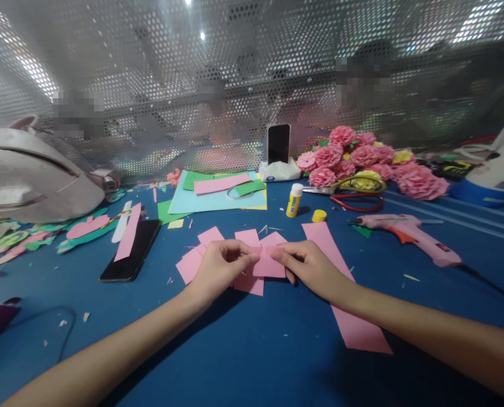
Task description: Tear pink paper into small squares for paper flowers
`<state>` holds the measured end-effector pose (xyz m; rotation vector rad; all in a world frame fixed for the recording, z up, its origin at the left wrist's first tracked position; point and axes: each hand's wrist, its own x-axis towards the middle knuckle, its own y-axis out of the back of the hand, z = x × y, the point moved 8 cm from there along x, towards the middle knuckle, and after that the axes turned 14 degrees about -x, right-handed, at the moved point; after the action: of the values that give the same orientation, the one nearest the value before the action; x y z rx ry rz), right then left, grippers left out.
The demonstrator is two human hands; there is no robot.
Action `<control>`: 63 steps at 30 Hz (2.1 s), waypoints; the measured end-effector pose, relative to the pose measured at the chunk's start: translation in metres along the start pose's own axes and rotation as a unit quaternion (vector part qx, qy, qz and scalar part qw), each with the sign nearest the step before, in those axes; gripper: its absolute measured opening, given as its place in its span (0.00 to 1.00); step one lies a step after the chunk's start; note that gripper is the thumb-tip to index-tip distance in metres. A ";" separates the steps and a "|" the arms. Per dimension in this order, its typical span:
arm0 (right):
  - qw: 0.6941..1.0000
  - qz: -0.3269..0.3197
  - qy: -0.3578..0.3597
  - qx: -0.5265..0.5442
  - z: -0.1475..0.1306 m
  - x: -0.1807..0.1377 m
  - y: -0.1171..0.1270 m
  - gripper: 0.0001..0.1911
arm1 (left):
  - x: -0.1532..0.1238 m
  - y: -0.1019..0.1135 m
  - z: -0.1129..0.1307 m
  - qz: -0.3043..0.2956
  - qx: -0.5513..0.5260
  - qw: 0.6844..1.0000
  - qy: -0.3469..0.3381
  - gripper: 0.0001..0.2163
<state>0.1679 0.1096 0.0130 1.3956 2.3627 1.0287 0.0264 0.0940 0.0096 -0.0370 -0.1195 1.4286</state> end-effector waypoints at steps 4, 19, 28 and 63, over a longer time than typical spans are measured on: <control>1.000 0.009 0.015 -0.007 -0.005 -0.004 0.002 0.29 | -0.002 -0.003 0.000 -0.003 -0.004 1.000 0.010 0.09; 0.999 -0.014 0.030 -0.014 -0.009 -0.007 0.000 0.34 | -0.005 -0.005 0.005 -0.017 0.062 0.998 -0.019 0.07; 0.998 -0.042 0.027 -0.048 -0.006 -0.003 -0.007 0.27 | 0.000 0.008 0.000 0.034 -0.044 0.998 -0.003 0.10; 0.992 -0.058 0.047 0.104 -0.010 -0.008 -0.009 0.32 | -0.001 -0.009 -0.011 -0.036 -0.074 0.994 0.072 0.16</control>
<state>0.1614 0.0953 0.0135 1.2813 2.6493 0.8558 0.0360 0.0926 -0.0008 -0.2558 -0.1068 1.3384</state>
